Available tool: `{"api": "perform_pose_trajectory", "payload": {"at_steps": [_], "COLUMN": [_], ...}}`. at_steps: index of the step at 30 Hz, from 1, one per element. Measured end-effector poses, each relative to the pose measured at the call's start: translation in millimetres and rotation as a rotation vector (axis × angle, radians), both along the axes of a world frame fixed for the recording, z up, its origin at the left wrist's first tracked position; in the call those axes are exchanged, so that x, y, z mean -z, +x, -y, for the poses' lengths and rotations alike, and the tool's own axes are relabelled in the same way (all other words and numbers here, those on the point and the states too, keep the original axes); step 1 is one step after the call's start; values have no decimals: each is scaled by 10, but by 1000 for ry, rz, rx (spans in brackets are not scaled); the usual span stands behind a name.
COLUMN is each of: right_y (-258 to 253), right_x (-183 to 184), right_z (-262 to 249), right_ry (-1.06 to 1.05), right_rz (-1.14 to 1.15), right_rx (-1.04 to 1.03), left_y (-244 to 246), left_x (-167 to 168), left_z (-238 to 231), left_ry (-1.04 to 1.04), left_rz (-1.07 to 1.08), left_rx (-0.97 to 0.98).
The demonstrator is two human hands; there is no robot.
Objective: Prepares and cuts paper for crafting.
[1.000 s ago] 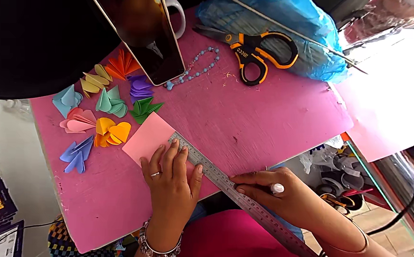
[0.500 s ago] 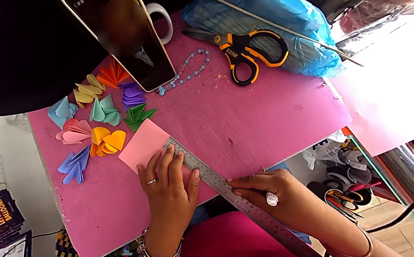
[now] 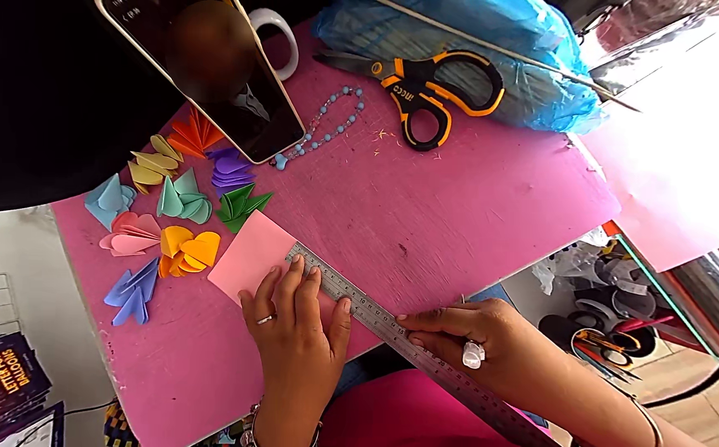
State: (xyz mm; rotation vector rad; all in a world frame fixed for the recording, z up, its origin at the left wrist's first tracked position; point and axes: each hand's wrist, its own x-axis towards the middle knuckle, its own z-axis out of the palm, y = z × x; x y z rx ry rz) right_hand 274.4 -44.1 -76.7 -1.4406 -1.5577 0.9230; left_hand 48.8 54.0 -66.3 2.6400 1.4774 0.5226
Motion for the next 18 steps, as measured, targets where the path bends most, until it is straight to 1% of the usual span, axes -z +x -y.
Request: {"api": "perform_pose_trajectory", "payload": {"at_steps": [3, 9, 18], "right_y": [-8, 2, 6], "right_x": [4, 21, 8], "right_z": [4, 1, -8], "right_ry": [8, 7, 1], "right_rz": [23, -19, -38], "right_rx": [13, 2, -3], "left_y": [15, 5, -2], "left_x": [-17, 45, 50], "left_z": [-9, 11, 11], "left_ry": [2, 28, 23], "left_rz": [-3, 17, 30], "left_rx": [-3, -3, -1]}}
